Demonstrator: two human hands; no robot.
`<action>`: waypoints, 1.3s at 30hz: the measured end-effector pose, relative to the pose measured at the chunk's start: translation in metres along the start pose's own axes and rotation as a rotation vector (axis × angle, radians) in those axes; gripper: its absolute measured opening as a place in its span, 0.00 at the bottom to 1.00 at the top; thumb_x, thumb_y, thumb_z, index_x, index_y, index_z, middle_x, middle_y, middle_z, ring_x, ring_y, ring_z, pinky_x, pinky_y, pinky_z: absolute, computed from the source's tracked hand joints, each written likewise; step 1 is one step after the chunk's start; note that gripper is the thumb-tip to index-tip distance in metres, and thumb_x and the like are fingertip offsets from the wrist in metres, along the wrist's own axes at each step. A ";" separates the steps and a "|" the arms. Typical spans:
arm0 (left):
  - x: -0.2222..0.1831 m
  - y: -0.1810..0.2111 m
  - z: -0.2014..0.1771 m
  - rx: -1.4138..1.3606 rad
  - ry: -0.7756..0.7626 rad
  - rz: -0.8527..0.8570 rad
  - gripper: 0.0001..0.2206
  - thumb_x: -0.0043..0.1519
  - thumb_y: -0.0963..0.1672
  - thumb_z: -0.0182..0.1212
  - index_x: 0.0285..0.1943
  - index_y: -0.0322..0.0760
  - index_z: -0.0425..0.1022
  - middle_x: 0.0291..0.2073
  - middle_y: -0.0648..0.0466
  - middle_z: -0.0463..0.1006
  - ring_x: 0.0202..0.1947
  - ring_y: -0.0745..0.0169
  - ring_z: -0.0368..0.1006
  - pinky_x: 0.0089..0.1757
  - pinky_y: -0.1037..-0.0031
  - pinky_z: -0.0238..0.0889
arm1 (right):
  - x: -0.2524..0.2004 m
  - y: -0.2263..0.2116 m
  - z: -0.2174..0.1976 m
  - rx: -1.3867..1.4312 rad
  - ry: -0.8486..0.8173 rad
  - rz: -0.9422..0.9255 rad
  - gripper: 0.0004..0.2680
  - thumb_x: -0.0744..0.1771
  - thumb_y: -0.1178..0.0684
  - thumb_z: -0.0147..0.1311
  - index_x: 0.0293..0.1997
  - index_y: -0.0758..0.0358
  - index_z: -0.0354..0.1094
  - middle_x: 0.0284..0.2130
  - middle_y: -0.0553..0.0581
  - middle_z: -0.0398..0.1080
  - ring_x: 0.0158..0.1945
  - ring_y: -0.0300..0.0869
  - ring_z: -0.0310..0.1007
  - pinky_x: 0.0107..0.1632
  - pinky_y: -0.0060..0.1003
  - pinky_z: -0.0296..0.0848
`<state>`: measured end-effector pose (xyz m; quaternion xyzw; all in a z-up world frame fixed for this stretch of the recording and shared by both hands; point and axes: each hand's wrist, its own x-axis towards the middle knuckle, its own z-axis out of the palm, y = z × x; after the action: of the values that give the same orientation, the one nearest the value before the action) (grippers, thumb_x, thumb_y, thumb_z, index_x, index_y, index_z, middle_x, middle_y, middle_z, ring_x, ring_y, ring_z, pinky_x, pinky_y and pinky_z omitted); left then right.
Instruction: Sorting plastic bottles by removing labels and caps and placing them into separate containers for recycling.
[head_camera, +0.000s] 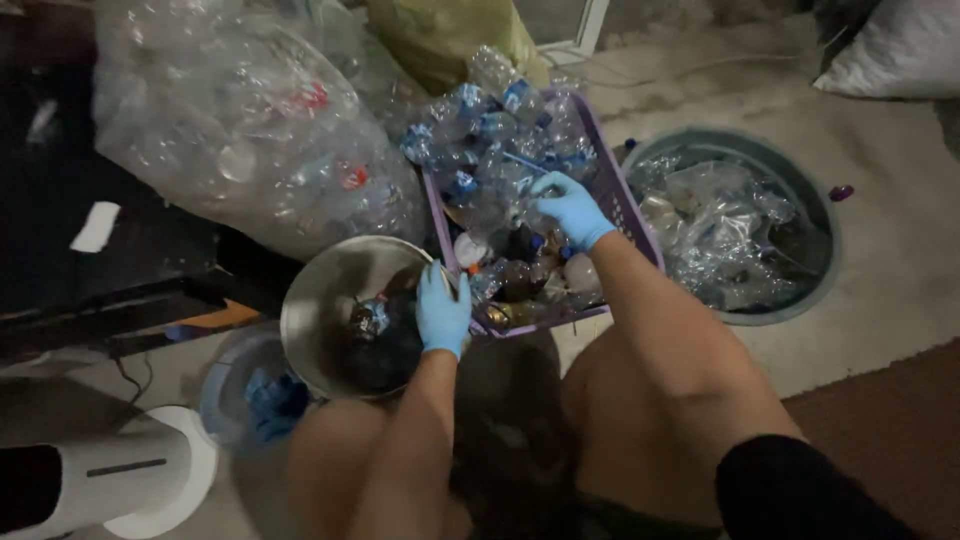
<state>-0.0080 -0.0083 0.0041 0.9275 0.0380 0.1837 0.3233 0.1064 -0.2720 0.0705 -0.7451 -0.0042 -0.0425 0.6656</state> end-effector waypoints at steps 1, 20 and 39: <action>0.000 -0.005 0.001 0.001 0.013 0.007 0.25 0.62 0.54 0.61 0.63 0.36 0.72 0.55 0.40 0.76 0.54 0.37 0.75 0.46 0.47 0.72 | -0.010 -0.020 0.005 0.004 -0.001 -0.015 0.10 0.60 0.62 0.61 0.42 0.57 0.74 0.41 0.52 0.73 0.48 0.41 0.70 0.54 0.38 0.70; 0.022 0.151 -0.166 -1.146 0.004 -0.166 0.21 0.58 0.42 0.72 0.61 0.39 0.75 0.49 0.49 0.82 0.51 0.61 0.77 0.54 0.65 0.72 | -0.174 -0.180 0.078 0.408 -0.275 0.069 0.16 0.63 0.63 0.57 0.56 0.62 0.66 0.48 0.54 0.67 0.50 0.41 0.67 0.52 0.41 0.73; 0.056 0.102 -0.156 -1.248 0.188 -0.596 0.16 0.47 0.38 0.78 0.42 0.32 0.79 0.31 0.49 0.83 0.34 0.56 0.83 0.39 0.62 0.79 | -0.177 -0.188 0.101 -0.459 -0.409 -0.053 0.23 0.53 0.45 0.71 0.46 0.65 0.67 0.37 0.69 0.76 0.47 0.59 0.78 0.50 0.54 0.72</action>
<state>-0.0180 0.0130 0.1969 0.4983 0.2061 0.1542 0.8279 -0.0762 -0.1419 0.2336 -0.8686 -0.1479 0.0913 0.4640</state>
